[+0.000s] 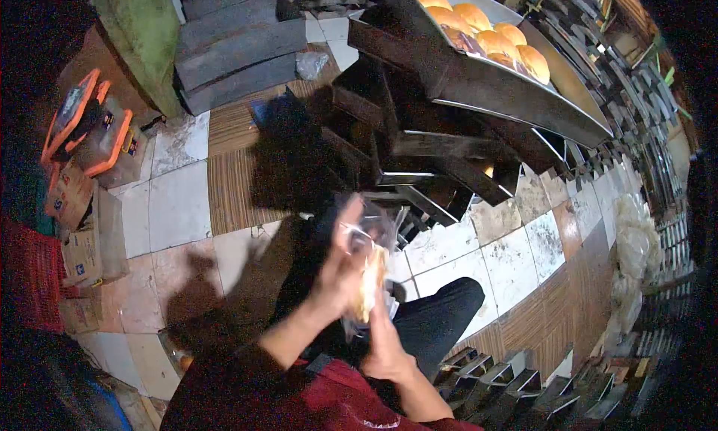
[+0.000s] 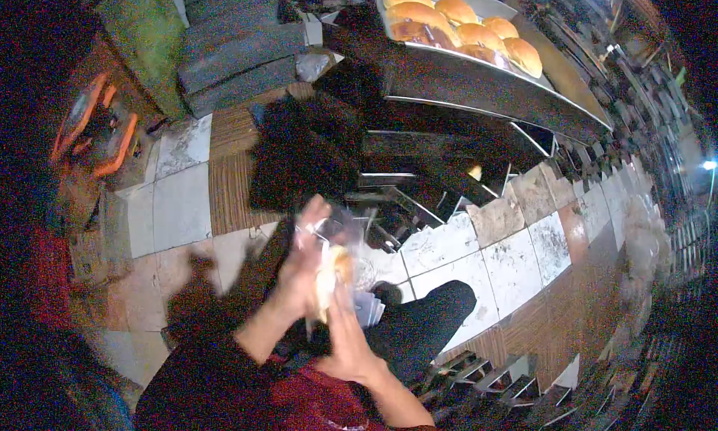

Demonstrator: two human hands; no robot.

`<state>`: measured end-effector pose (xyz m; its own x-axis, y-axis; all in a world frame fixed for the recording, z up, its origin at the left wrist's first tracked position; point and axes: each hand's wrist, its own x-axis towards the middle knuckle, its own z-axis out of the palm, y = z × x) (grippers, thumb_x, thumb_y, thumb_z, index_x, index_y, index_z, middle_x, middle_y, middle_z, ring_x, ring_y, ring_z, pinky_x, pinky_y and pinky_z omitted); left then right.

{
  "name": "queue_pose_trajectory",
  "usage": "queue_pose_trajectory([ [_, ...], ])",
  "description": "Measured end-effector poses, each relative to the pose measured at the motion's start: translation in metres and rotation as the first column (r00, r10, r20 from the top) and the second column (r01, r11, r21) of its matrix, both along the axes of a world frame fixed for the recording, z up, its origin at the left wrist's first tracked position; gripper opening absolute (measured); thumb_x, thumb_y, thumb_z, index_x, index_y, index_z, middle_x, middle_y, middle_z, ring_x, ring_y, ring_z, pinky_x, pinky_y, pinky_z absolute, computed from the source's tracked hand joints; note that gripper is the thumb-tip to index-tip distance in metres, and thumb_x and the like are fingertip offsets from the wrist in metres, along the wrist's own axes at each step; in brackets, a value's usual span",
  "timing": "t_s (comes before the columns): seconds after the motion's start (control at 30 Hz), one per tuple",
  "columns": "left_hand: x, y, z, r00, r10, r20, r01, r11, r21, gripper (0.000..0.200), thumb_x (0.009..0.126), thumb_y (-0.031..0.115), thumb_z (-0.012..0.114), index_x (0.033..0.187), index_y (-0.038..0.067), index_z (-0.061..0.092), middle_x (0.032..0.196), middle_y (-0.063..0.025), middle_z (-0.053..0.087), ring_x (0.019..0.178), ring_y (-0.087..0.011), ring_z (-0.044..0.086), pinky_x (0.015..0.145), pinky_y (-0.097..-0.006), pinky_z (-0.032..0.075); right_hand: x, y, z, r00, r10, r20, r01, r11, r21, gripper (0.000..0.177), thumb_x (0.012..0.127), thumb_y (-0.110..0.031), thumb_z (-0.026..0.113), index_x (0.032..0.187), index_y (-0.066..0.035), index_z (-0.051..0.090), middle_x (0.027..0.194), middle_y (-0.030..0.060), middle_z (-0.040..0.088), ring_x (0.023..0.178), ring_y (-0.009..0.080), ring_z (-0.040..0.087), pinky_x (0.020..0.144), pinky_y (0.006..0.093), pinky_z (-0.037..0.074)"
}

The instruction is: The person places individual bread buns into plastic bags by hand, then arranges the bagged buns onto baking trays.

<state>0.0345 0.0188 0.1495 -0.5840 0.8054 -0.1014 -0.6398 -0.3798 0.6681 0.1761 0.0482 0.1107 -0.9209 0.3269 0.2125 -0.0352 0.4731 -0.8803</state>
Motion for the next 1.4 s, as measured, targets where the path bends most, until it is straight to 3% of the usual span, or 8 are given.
queue_pose_trajectory([
  [0.07, 0.024, -0.008, -0.006, 0.647, -0.063, -0.76, -0.104, 0.98, -0.17, 0.091, 0.075, 0.015, 0.066, 0.14, 0.01, 0.002, 0.141, -0.0104, 0.014, 0.125, -0.0222, 0.027, 0.1, -0.036, 0.029, -0.007, 0.007, 0.002, 0.984, -0.036, 0.172, 0.038, 0.999, -0.01, 0.107, 0.057, -0.049, 0.071, 0.133, 0.006, 0.019, 0.137, 0.0295, 0.018, 0.128, 0.0443, 0.014, 0.105, 0.0471, 0.012],
  [0.2, 0.014, -0.016, -0.017, 0.967, 0.104, -0.231, -0.112, 0.993, -0.022, 0.085, 0.08, 0.029, 0.061, 0.139, 0.008, 0.003, 0.141, -0.0188, 0.008, 0.129, -0.0274, 0.017, 0.105, -0.0384, 0.016, -0.014, 0.018, 0.013, 0.977, 0.023, -0.213, 0.0, 0.994, 0.11, 0.115, 0.057, -0.078, 0.05, 0.134, 0.002, 0.019, 0.137, 0.0289, 0.018, 0.127, 0.0456, 0.018, 0.103, 0.0509, 0.015],
  [0.43, -0.021, -0.013, -0.048, 0.819, -0.093, 0.566, 0.234, 0.955, -0.182, 0.083, 0.077, 0.068, 0.04, 0.123, -0.001, 0.036, 0.115, -0.0227, 0.048, 0.098, -0.0311, 0.054, 0.086, -0.0447, 0.044, -0.029, 0.011, 0.066, 0.952, 0.102, 0.287, -0.212, 0.899, 0.384, 0.086, 0.069, -0.047, 0.064, 0.128, 0.005, 0.031, 0.133, 0.0282, 0.026, 0.126, 0.0413, 0.024, 0.104, 0.049, 0.019],
  [0.57, -0.021, -0.005, -0.052, 0.772, 0.015, 0.636, 0.152, 0.966, -0.207, 0.076, 0.074, 0.069, 0.043, 0.118, 0.006, 0.043, 0.11, -0.012, 0.054, 0.098, -0.0264, 0.055, 0.085, -0.0436, 0.045, -0.037, 0.019, 0.014, 0.915, -0.397, -0.068, 0.359, 0.727, 0.585, 0.023, 0.062, -0.006, 0.065, 0.075, -0.004, 0.046, 0.079, 0.0129, 0.045, 0.074, 0.0305, 0.041, 0.061, 0.0398, 0.03],
  [0.73, -0.039, 0.002, -0.038, 0.901, 0.04, 0.433, 0.07, 0.97, -0.234, 0.06, 0.082, 0.055, 0.045, 0.122, 0.009, 0.039, 0.103, -0.0135, 0.055, 0.086, -0.0281, 0.058, 0.067, -0.0399, 0.051, -0.02, -0.021, 0.042, 0.974, 0.226, -0.03, -0.214, 0.95, 0.23, 0.022, 0.063, -0.004, 0.067, 0.064, -0.009, 0.045, 0.064, 0.0076, 0.044, 0.058, 0.0245, 0.043, 0.058, 0.0372, 0.033],
  [1.0, -0.011, 0.009, -0.048, 0.785, -0.166, 0.597, 0.159, 0.985, 0.065, 0.082, 0.075, 0.07, 0.04, 0.13, 0.01, 0.032, 0.135, -0.0122, 0.028, 0.11, -0.0381, 0.045, 0.088, -0.0538, 0.04, -0.02, 0.009, 0.033, 0.96, -0.28, 0.011, 0.262, 0.909, 0.324, 0.032, 0.067, -0.007, 0.067, 0.099, -0.006, 0.061, 0.092, 0.0125, 0.05, 0.089, 0.0259, 0.044, 0.078, 0.0345, 0.036],
  [1.13, -0.035, 0.01, -0.067, 0.706, -0.122, 0.698, -0.056, 0.972, 0.227, 0.062, 0.079, 0.063, 0.044, 0.098, 0.005, 0.056, 0.106, -0.0088, 0.054, 0.098, -0.0331, 0.053, 0.081, -0.0497, 0.045, 0.003, -0.003, 0.031, 0.839, -0.542, -0.037, 0.54, 0.823, 0.175, 0.022, 0.07, -0.007, 0.065, 0.091, -0.006, 0.062, 0.101, 0.0142, 0.049, 0.097, 0.03, 0.045, 0.084, 0.0377, 0.036],
  [1.4, -0.051, 0.01, -0.072, 0.788, -0.187, 0.587, 0.074, 0.975, 0.21, 0.071, 0.074, 0.071, 0.04, 0.109, 0.011, 0.052, 0.108, -0.011, 0.055, 0.104, -0.0363, 0.05, 0.086, -0.0603, 0.038, -0.012, 0.017, 0.009, 0.912, -0.272, 0.306, 0.406, 0.698, -0.59, 0.007, 0.079, -0.005, 0.063, 0.084, -0.002, 0.059, 0.078, 0.0005, 0.059, 0.074, 0.0071, 0.054, 0.069, 0.0221, 0.045],
])
